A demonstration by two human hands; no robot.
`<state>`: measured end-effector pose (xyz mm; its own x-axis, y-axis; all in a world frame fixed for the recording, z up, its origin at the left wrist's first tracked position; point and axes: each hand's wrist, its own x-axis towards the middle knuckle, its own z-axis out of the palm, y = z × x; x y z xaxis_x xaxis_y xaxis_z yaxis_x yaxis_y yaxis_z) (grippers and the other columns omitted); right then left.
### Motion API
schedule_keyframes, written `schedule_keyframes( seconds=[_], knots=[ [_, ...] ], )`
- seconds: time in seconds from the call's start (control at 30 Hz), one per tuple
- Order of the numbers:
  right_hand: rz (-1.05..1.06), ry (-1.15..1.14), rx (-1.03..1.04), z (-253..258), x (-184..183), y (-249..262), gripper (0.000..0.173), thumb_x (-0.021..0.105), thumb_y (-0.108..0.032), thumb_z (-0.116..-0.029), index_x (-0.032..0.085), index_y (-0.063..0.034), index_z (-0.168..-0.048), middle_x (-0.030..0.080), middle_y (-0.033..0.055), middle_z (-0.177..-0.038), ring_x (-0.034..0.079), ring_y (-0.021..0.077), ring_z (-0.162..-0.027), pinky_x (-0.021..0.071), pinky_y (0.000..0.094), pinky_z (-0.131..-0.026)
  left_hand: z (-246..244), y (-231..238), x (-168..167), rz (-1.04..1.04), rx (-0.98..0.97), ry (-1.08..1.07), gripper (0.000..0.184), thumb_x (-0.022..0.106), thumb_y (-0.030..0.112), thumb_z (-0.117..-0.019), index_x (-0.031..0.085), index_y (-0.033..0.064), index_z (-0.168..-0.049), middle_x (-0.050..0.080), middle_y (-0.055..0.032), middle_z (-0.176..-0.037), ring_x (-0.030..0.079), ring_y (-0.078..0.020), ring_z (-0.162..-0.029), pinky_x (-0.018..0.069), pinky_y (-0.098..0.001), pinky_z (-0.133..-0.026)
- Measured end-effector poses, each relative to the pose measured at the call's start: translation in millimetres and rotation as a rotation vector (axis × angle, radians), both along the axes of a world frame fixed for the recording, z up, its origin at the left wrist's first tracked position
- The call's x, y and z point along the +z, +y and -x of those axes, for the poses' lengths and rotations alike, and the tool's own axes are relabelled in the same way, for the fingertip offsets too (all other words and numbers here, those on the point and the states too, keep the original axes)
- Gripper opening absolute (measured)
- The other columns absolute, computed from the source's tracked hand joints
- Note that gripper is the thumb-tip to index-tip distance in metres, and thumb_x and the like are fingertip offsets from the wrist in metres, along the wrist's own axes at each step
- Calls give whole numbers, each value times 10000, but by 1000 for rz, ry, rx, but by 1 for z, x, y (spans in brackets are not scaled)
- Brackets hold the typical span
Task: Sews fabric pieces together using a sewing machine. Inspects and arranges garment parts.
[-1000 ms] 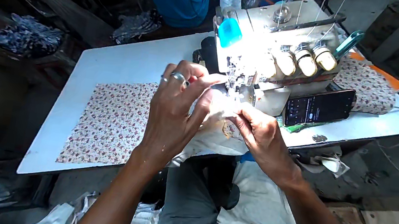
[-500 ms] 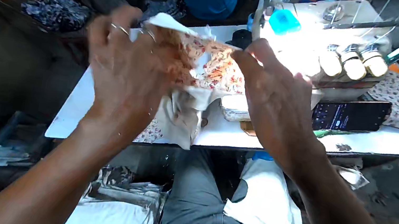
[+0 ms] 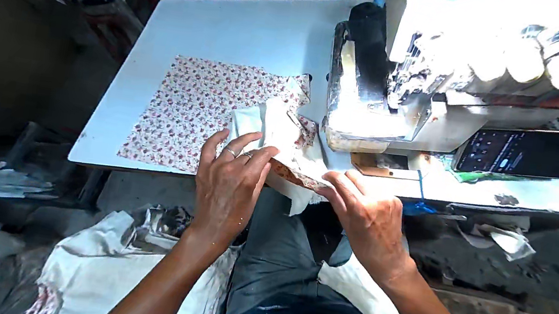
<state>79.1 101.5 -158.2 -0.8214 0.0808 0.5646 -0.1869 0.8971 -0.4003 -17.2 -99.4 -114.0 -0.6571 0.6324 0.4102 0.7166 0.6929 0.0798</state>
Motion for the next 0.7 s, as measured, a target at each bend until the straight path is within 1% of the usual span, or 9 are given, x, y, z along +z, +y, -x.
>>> schedule_keyframes(
  seconds=[0.1,0.23,0.3,0.37,0.47,0.57,0.6,0.67,0.7],
  knots=[
    [-87,40,-54,2,5,-2,172,654,-198,-987,720,-73,-890,582,72,-717,572,233,-562,398,352,-455,1,2,2,-102,45,75,188,619,167,-996,772,83,-1065,736,-134,-1056,657,-327,-1129,375,-542,-1069],
    [-87,30,-108,-1,4,-5,118,639,-142,-985,714,-52,-990,619,89,-742,593,246,-556,415,360,-446,2,1,-3,-391,43,-2,178,722,173,-923,768,68,-1059,648,-144,-1094,593,-269,-1006,442,-422,-877],
    [-22,20,-88,-1,2,-7,224,622,-108,-981,716,-43,-1174,657,111,-765,610,257,-541,447,375,-440,0,5,-9,-580,-12,-132,186,656,130,-941,748,54,-1084,632,-87,-1196,579,-154,-1150,470,-296,-984],
    [90,-27,3,-2,1,-10,390,588,-98,-982,648,-82,-1367,630,106,-729,586,255,-505,461,390,-440,0,9,-17,-791,-102,-263,208,533,110,-1010,717,29,-1064,658,-49,-1251,586,-122,-1245,475,-309,-1070],
    [383,-150,264,-5,7,-15,377,535,-142,-1024,650,-126,-1383,684,78,-781,610,179,-577,517,345,-549,7,24,-13,-974,-128,-288,290,407,130,-1054,692,77,-1057,661,71,-1047,611,-15,-1021,506,-232,-918],
    [805,-125,485,-5,30,-7,298,516,-100,-1053,657,34,-1278,637,38,-781,544,8,-589,487,148,-557,26,55,25,-757,-206,-177,296,430,193,-1085,676,82,-1208,550,26,-978,515,21,-803,427,-115,-696],
    [910,-73,461,-4,35,-2,287,526,-78,-1045,636,58,-1273,638,27,-781,555,-8,-582,497,137,-544,32,71,38,-647,-237,-164,287,463,170,-1078,659,74,-1265,575,-34,-997,532,-44,-822,436,-168,-714],
    [1004,7,264,-2,34,13,321,552,-83,-1034,605,-6,-1342,677,3,-809,603,13,-571,543,168,-528,50,108,52,-430,-237,-183,370,543,27,-994,609,41,-1358,674,-171,-1098,648,-259,-965,528,-396,-857],
    [986,29,140,0,27,21,364,565,-102,-1029,582,-33,-1386,686,3,-816,626,34,-581,565,193,-542,63,129,49,-359,-194,-233,435,563,28,-974,582,53,-1408,698,-186,-1120,672,-311,-1018,534,-463,-904]
  ],
)
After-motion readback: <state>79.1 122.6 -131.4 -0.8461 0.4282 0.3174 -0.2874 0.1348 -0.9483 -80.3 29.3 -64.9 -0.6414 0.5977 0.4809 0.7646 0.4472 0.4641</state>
